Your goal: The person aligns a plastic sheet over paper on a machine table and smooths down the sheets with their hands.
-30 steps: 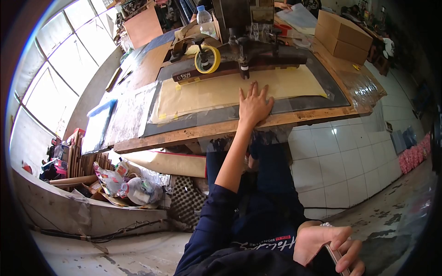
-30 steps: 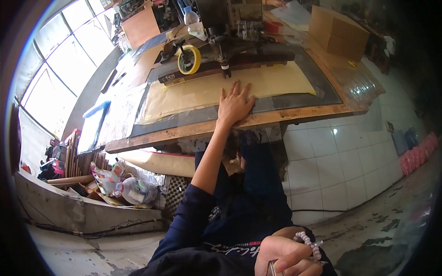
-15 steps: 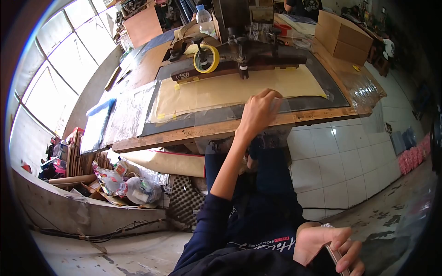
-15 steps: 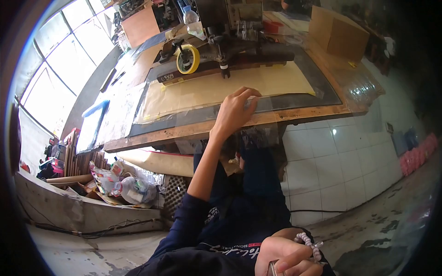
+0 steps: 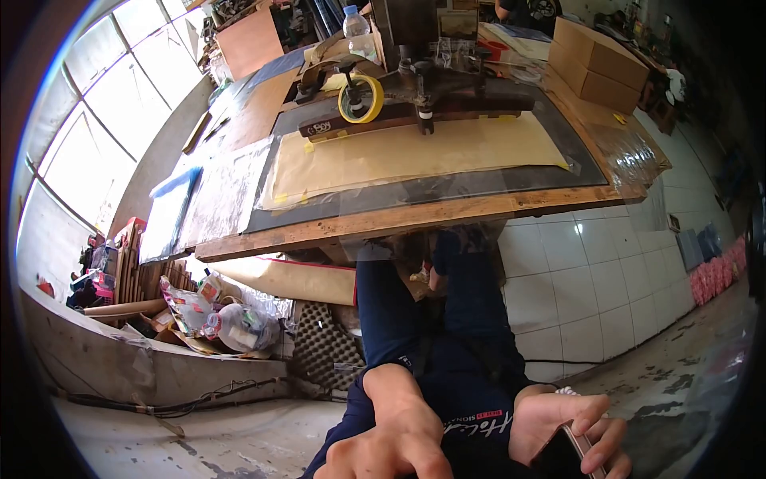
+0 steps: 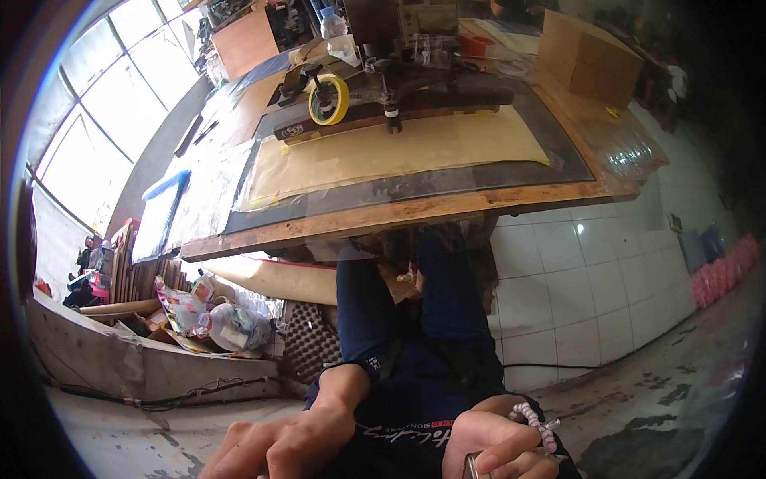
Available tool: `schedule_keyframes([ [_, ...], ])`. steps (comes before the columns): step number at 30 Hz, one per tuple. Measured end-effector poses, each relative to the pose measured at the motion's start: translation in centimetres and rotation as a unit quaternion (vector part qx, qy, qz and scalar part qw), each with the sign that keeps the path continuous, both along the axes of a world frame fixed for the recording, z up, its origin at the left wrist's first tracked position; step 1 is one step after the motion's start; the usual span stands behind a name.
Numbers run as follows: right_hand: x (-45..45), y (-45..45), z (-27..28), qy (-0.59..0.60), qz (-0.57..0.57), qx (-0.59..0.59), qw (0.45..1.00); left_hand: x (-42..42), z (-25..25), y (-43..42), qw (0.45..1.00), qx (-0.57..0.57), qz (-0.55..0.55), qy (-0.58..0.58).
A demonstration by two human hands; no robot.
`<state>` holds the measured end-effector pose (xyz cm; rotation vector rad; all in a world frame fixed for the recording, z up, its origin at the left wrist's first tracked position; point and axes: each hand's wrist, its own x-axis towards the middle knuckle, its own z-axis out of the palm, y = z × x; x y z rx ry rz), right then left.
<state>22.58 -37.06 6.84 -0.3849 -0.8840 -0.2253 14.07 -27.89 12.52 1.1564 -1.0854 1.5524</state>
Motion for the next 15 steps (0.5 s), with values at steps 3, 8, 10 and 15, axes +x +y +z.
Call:
schedule_keyframes([
  [3,0.1,-0.2,-0.4,0.004,0.008,0.009,1.0,0.9,0.0,0.7,0.992,0.061,-0.007,-0.108],
  [8,0.2,-0.1,-0.4,0.005,0.018,0.012,1.0,0.9,0.1,0.8,0.99,0.077,-0.041,-0.109],
  [10,0.2,0.0,-0.5,0.003,0.02,0.02,1.0,1.0,0.2,1.0,0.987,0.096,-0.055,-0.113],
  [15,0.6,-0.1,-0.7,0.002,0.036,0.023,0.999,0.2,-0.2,2.2,0.993,0.119,0.002,-0.015],
])
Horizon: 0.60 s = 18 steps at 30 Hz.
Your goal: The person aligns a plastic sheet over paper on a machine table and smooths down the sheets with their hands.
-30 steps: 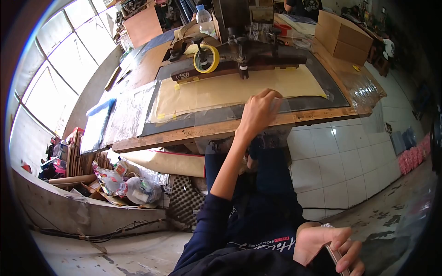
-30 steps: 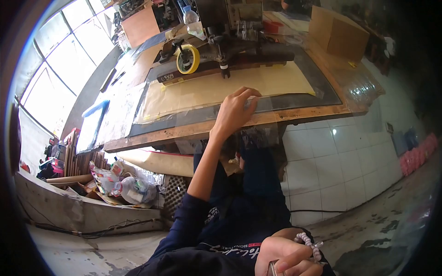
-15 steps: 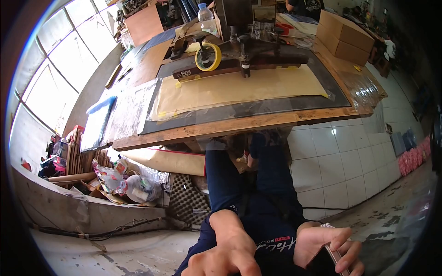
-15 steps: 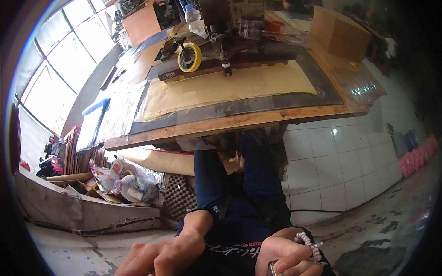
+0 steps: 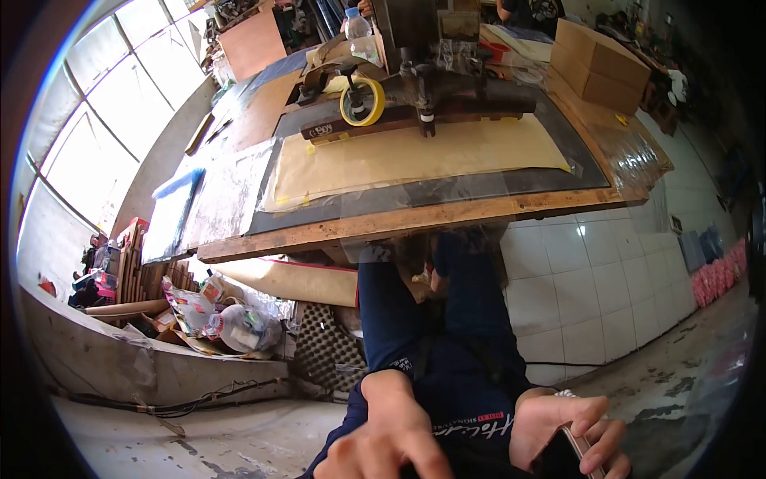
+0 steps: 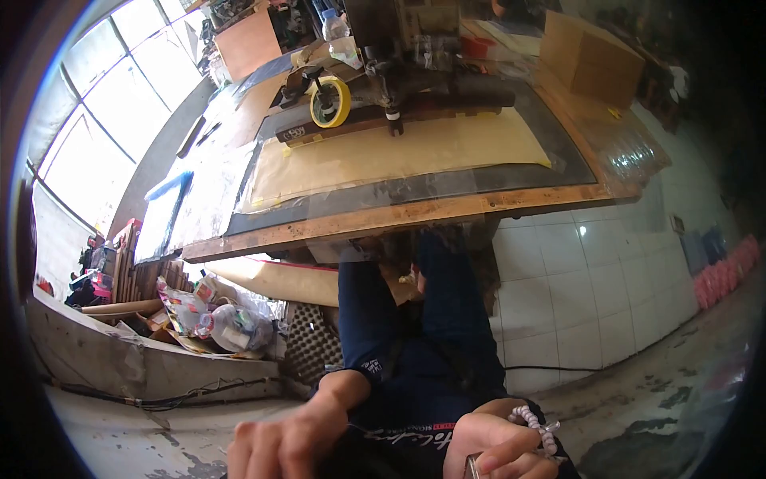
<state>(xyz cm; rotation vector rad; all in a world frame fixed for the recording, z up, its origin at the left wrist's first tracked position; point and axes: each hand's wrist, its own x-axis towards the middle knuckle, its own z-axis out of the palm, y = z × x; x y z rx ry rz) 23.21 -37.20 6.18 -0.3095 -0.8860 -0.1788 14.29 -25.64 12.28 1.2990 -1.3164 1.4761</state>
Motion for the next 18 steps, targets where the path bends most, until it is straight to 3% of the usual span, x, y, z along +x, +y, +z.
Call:
schedule_keyframes([
  [2,-0.3,-0.4,0.2,0.006,0.008,-0.014,1.0,0.7,0.2,2.4,0.997,0.048,0.023,0.047],
  [3,-0.7,-0.7,0.6,0.036,-0.052,-0.065,0.996,0.6,-0.4,3.5,0.978,-0.053,0.102,0.177],
  [4,-0.9,-1.1,0.9,0.051,-0.083,-0.089,0.991,0.5,-1.2,5.1,0.925,-0.152,0.178,0.3],
  [5,-1.1,-1.5,1.3,0.066,-0.113,-0.113,0.985,0.2,-2.3,7.8,0.801,-0.172,0.345,0.459],
  [7,-1.2,-2.0,1.9,0.093,-0.063,-0.164,0.98,2.5,-5.5,14.5,0.643,-0.187,0.548,0.501],
  [9,-1.5,-2.1,2.3,0.117,-0.047,-0.183,0.975,3.3,-9.1,19.2,0.506,-0.096,0.695,0.502],
  [10,-1.4,-1.9,2.3,0.125,-0.049,-0.184,0.974,3.7,-10.1,20.1,0.507,-0.096,0.694,0.502],
  [12,-1.3,-1.7,2.1,0.126,-0.046,-0.169,0.976,4.4,-11.7,20.9,0.423,-0.072,0.725,0.539],
  [13,-1.3,-1.6,2.0,0.122,-0.043,-0.161,0.978,4.6,-12.6,21.0,0.423,-0.072,0.724,0.54],
  [15,-1.4,-1.4,1.9,0.131,-0.031,-0.139,0.981,5.1,-13.6,21.0,0.339,-0.02,0.764,0.548],
  [18,-1.7,-1.4,2.0,0.153,-0.016,-0.122,0.981,5.1,-14.0,21.4,0.343,-0.024,0.74,0.578],
])
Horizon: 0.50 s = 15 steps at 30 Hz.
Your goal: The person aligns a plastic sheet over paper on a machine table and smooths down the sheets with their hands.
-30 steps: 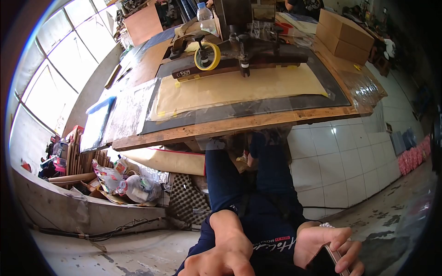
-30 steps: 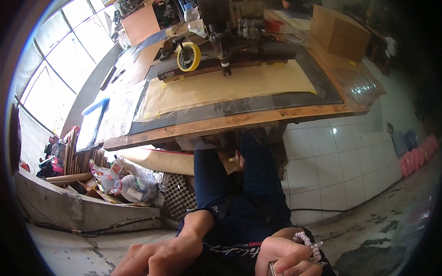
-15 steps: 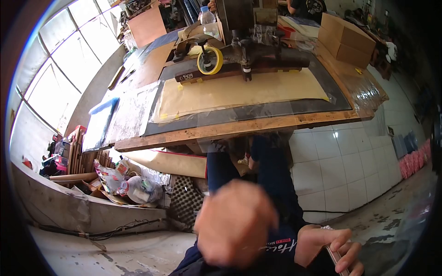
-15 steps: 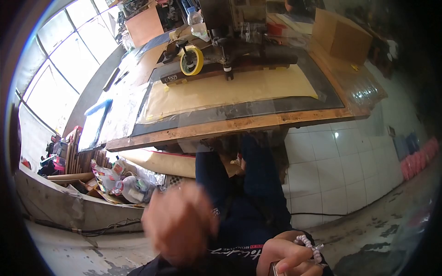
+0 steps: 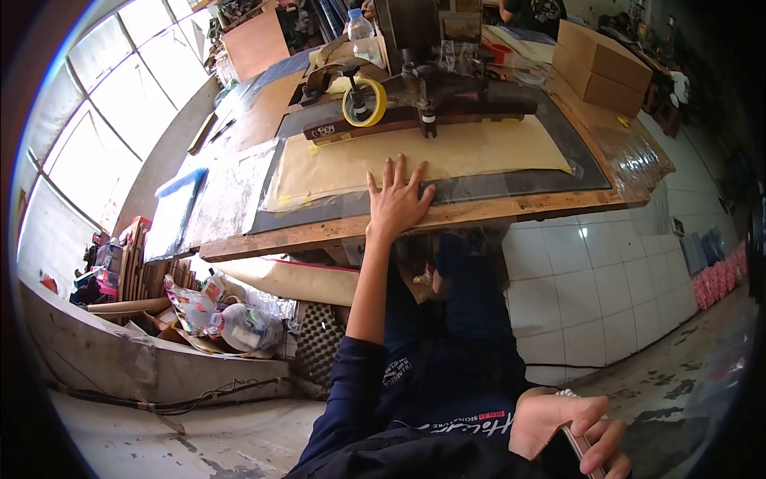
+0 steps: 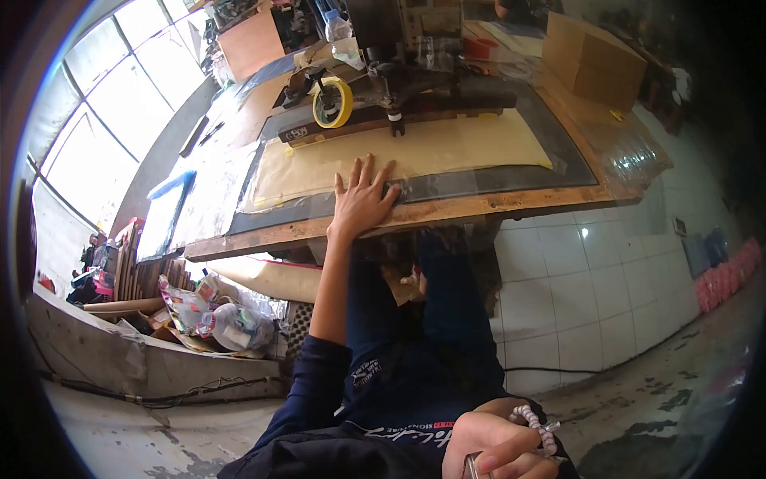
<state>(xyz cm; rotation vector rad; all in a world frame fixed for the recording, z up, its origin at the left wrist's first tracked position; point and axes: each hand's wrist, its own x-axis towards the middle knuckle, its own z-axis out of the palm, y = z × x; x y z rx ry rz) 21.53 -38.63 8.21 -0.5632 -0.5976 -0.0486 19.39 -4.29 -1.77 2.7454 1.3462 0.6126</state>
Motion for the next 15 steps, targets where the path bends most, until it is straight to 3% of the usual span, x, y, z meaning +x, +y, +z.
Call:
schedule_keyframes([
  [15,0.1,-0.5,-0.2,0.005,-0.007,-0.027,1.0,1.0,0.8,-0.7,0.999,-0.02,0.021,0.03],
])
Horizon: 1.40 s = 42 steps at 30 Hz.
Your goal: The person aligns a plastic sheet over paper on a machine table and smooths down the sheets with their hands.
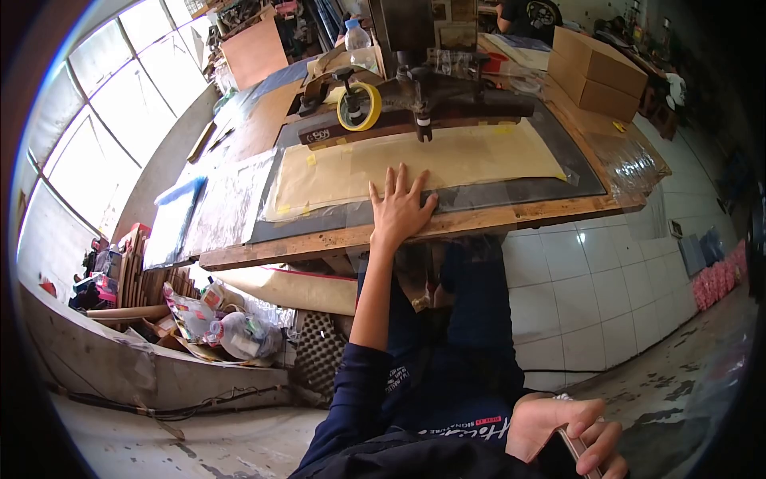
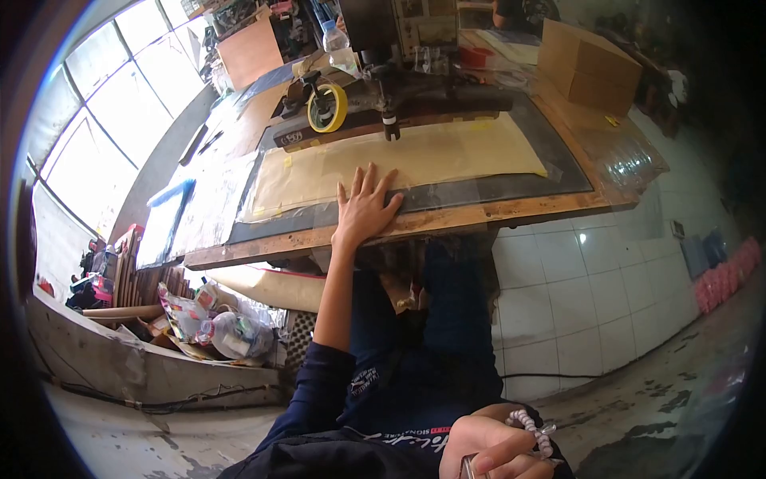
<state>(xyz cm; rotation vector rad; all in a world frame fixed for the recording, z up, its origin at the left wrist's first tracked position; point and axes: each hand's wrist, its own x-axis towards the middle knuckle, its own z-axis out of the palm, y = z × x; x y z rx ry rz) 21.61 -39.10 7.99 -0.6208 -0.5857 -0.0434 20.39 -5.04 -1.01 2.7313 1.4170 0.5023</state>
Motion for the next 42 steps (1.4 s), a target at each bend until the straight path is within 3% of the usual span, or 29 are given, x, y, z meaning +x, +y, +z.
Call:
schedule_keyframes([
  [5,-0.1,-0.3,0.4,-0.005,-0.019,-0.046,0.999,0.0,-0.1,0.5,1.0,-0.006,0.0,-0.021],
  [42,-0.3,-0.2,0.2,-0.007,-0.003,-0.024,1.0,-0.1,-0.5,1.0,0.999,0.017,-0.005,-0.041],
])
